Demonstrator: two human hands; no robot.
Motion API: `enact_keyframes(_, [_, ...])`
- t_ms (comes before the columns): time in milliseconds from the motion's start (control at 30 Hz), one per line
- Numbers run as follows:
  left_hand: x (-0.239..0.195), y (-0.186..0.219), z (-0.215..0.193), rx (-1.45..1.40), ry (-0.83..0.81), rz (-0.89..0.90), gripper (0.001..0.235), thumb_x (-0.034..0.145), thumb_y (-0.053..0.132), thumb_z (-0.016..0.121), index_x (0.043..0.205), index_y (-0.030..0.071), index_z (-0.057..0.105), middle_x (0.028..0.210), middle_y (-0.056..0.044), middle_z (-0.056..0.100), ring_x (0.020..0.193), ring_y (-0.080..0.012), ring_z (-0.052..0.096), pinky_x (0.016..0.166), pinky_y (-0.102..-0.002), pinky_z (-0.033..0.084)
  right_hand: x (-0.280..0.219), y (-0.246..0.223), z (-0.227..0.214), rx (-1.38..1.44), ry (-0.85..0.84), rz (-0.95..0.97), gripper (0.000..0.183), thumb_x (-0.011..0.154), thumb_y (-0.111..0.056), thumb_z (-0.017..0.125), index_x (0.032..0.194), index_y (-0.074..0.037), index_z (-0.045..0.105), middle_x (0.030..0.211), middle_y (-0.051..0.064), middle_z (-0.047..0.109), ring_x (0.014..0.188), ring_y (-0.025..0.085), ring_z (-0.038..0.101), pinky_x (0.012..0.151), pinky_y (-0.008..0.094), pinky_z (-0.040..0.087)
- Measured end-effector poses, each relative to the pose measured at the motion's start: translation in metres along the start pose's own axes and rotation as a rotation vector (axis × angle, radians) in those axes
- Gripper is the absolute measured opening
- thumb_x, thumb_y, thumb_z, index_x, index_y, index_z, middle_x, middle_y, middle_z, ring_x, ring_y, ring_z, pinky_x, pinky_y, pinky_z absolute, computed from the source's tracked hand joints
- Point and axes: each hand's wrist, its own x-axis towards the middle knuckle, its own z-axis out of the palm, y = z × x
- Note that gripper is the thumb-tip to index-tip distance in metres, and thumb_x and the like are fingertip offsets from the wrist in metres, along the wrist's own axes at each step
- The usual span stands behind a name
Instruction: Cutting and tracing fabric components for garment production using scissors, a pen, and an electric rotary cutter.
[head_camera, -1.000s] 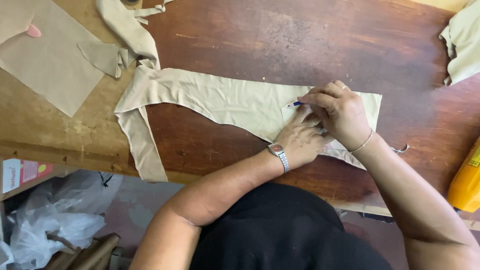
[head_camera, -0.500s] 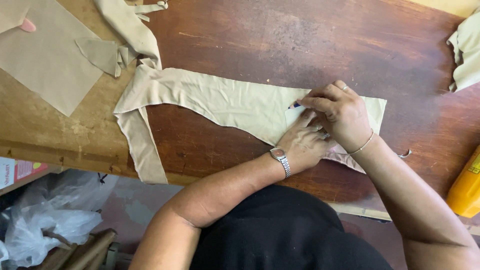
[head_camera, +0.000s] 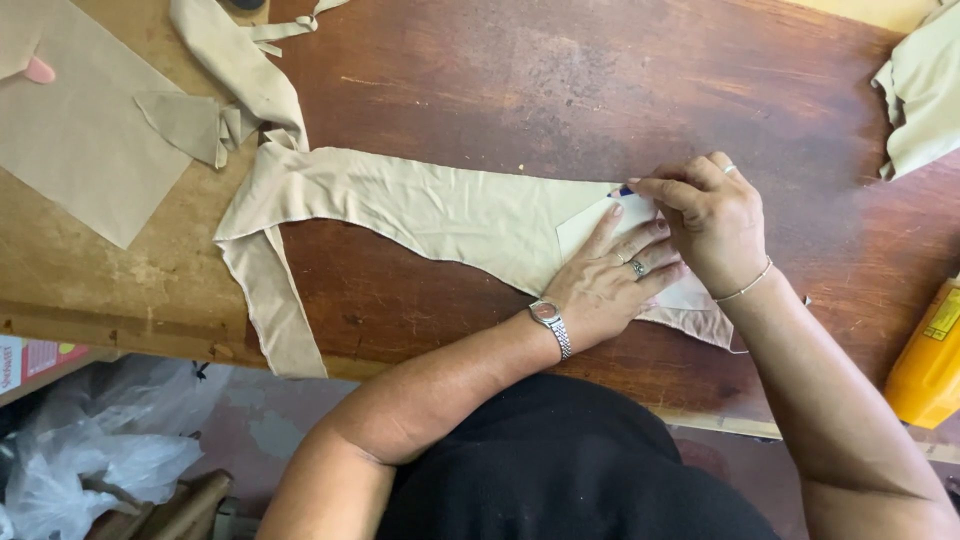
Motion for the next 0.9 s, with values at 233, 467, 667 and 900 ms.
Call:
enact_keyframes(233, [-0.002, -0.004, 0.005, 0.051, -0.007, 0.056, 0.051, 0.107, 0.046, 0.043, 0.153, 0.027, 0.041, 0.167, -0.001, 0.030, 0.158, -0.0234, 0.014, 0.128, -0.063, -0.003, -0.016, 0.017, -0.005, -0.105, 0.020, 0.068, 0.021, 0.096, -0.001, 0.082, 0.102, -0.021, 0.082, 0.102, 0.000, 0.072, 0.094, 0.020, 0.066, 0.084, 0.031, 0.057])
enact_keyframes(467, [-0.003, 0.002, -0.008, 0.042, 0.006, 0.035, 0.052, 0.099, 0.040, 0.063, 0.149, 0.030, 0.052, 0.165, 0.003, 0.036, 0.157, -0.0253, 0.025, 0.127, -0.066, 0.011, -0.037, 0.015, -0.029, -0.049, 0.091, 0.224, 0.026, 0.102, 0.011, 0.080, 0.116, -0.010, 0.083, 0.109, 0.007, 0.071, 0.094, 0.026, 0.062, 0.085, 0.036, 0.054])
enact_keyframes(667, [0.008, 0.011, -0.008, 0.070, -0.247, -0.006, 0.056, 0.104, 0.034, 0.055, 0.156, 0.027, 0.036, 0.169, -0.003, 0.025, 0.157, -0.0285, 0.016, 0.122, -0.072, 0.004, -0.057, 0.002, -0.032, 0.079, 0.142, 0.507, 0.022, 0.101, 0.000, 0.081, 0.118, -0.014, 0.081, 0.103, 0.009, 0.070, 0.083, 0.025, 0.069, 0.071, 0.035, 0.055])
enact_keyframes(900, [0.029, 0.018, -0.003, 0.178, -0.284, 0.005, 0.061, 0.096, 0.029, 0.067, 0.152, 0.025, 0.043, 0.164, -0.013, 0.029, 0.152, -0.0340, 0.023, 0.116, -0.072, 0.013, -0.061, 0.002, -0.018, 0.041, 0.156, 0.497, 0.025, 0.097, 0.001, 0.079, 0.116, -0.015, 0.082, 0.102, 0.007, 0.070, 0.080, 0.024, 0.069, 0.071, 0.034, 0.056])
